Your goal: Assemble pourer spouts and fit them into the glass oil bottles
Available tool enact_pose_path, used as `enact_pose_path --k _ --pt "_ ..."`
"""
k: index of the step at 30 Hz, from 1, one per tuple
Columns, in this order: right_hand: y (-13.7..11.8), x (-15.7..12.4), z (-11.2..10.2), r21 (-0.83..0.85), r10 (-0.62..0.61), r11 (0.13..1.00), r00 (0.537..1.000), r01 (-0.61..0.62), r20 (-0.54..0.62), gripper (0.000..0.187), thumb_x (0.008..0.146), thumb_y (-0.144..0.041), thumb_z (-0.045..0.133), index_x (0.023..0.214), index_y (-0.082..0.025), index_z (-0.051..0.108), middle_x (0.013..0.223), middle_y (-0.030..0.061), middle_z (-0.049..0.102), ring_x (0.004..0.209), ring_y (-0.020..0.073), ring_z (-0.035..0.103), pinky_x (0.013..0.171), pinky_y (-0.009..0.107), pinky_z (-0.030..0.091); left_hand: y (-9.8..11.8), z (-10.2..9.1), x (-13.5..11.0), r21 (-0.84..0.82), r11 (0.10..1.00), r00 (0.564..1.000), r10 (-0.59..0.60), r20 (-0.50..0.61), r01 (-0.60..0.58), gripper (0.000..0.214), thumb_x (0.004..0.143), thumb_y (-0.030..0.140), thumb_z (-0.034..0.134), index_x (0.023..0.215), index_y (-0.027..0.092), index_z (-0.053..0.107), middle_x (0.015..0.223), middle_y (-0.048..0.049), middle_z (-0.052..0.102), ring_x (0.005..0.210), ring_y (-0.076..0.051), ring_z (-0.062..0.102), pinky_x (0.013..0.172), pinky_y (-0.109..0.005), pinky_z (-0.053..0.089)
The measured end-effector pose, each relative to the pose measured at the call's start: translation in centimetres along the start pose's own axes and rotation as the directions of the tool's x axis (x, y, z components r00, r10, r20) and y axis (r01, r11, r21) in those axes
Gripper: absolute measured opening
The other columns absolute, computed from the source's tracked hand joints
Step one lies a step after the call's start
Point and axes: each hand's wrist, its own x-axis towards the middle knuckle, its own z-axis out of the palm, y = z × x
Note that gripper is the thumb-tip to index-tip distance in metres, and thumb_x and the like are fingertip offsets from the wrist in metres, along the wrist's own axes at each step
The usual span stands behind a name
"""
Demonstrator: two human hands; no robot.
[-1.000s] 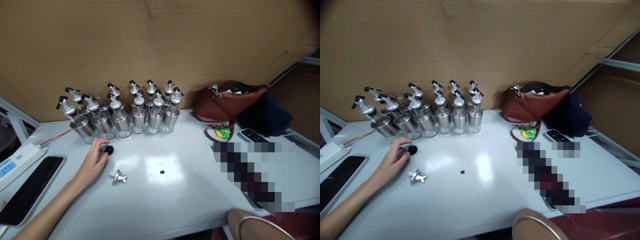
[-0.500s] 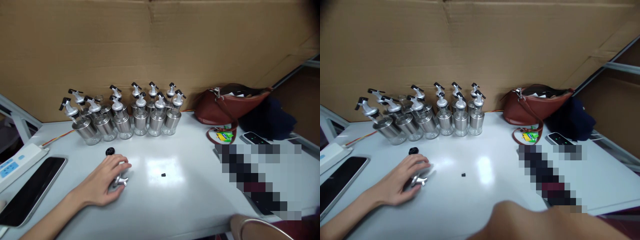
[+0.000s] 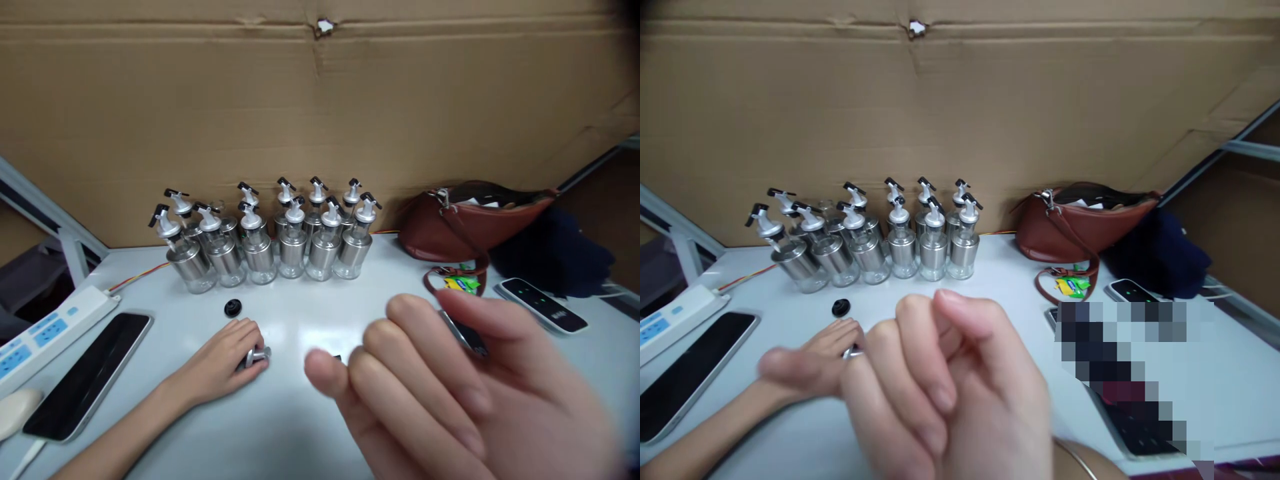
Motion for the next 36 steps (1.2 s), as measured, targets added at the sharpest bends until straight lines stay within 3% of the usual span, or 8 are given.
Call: enact_pose_path --k 5,8,11,17,24,27,33,36 --pt "-0.2 1.9 0.4 0.161 0.096 0.982 0.995 -0.097 0.015 0.054 0.079 -0.034 0.053 0.046 -0.021 0.013 0.038 -0.0111 0.019 0.032 0.0053 0.014 0.086 0.03 0.056 -0.4 0.1 -0.2 0.118 0.99 0.995 0.084 -0.055 -0.077 0.012 0.089 0.026 0.052 0.092 0.02 0.062 0.087 -0.0066 0.065 0.081 -0.024 0.059 0.073 -0.036 0.048" --pt "0.1 2.3 0.1 0.138 0.085 0.987 0.996 -0.084 0.002 0.054 0.08 -0.035 0.053 0.047 -0.022 0.013 0.038 -0.0109 0.019 0.032 0.0057 0.015 0.085 0.031 0.056 -1.1 0.1 -0.2 0.23 0.969 0.98 0.129 -0.154 -0.091 0.014 0.087 0.023 0.053 0.096 0.019 0.063 0.108 -0.0117 0.064 0.104 -0.03 0.055 0.088 -0.047 0.045" --pt "0.1 2.4 0.0 0.134 0.089 0.987 0.996 -0.09 0.011 0.053 0.079 -0.031 0.053 0.046 -0.022 0.013 0.038 -0.0106 0.019 0.032 0.0056 0.016 0.076 0.028 0.058 -2.0 0.1 -0.1 0.253 0.967 0.973 0.07 -0.22 -0.012 0.014 0.084 0.019 0.052 0.093 0.019 0.063 0.129 -0.0137 0.055 0.128 -0.037 0.039 0.102 -0.057 0.036" --pt "0.2 2.8 0.1 0.222 0.125 0.967 0.992 -0.122 0.002 0.046 0.079 -0.027 0.048 0.045 -0.021 0.018 0.036 -0.0096 0.017 0.032 0.0043 0.016 0.049 0.017 0.05 -2.9 -0.4 -0.1 0.171 0.984 0.988 -0.015 -0.153 0.041 0.01 0.078 0.012 0.049 0.08 0.018 0.057 0.113 -0.0123 0.062 0.111 -0.03 0.053 0.092 -0.046 0.047" --pt "0.3 3.0 0.3 0.289 0.127 0.949 0.992 -0.125 0.012 0.044 0.08 -0.029 0.042 0.043 -0.02 0.019 0.036 -0.0095 0.015 0.032 0.0035 0.014 0.047 0.017 0.043 -3.2 -1.6 -0.8 0.164 0.986 0.999 0.018 -0.048 -0.01 0.018 0.082 0.015 0.048 0.069 0.019 0.06 0.119 -0.0088 0.064 0.119 -0.031 0.052 0.099 -0.047 0.043" --pt "0.3 2.8 0.3 0.289 0.125 0.948 0.992 -0.13 0.034 0.045 0.081 -0.029 0.042 0.044 -0.02 0.019 0.037 -0.0097 0.015 0.032 0.0032 0.014 0.046 0.016 0.04 -3.5 -1.7 -1.0 0.141 0.99 1.0 0.005 -0.009 -0.004 0.018 0.075 0.008 0.047 0.064 0.019 0.056 0.126 -0.0074 0.061 0.129 -0.031 0.045 0.104 -0.044 0.04" --pt "0.1 3.1 -0.2 0.129 0.072 0.989 0.997 -0.077 0.037 0.044 0.077 -0.033 0.053 0.05 -0.019 0.021 0.046 -0.0089 0.017 0.038 0.0052 0.011 0.035 0.017 0.018 -3.3 -1.5 -1.0 0.108 0.993 0.999 -0.044 -0.009 0.045 0.024 0.059 0.005 0.048 0.078 0.019 0.051 0.131 -0.0111 0.056 0.13 -0.032 0.042 0.104 -0.045 0.041" --pt "-1.0 5.0 -1.5 -0.137 -0.178 0.972 0.978 0.191 0.105 0.044 0.079 -0.042 0.057 0.05 -0.02 0.031 0.047 -0.0097 0.016 0.037 0.0054 0.009 0.033 0.019 0.013 -3.3 -1.6 -1.1 0.112 0.994 1.0 -0.013 -0.019 0.015 0.026 0.06 0.006 0.048 0.083 0.02 0.051 0.129 -0.0105 0.058 0.131 -0.033 0.042 0.105 -0.049 0.039"
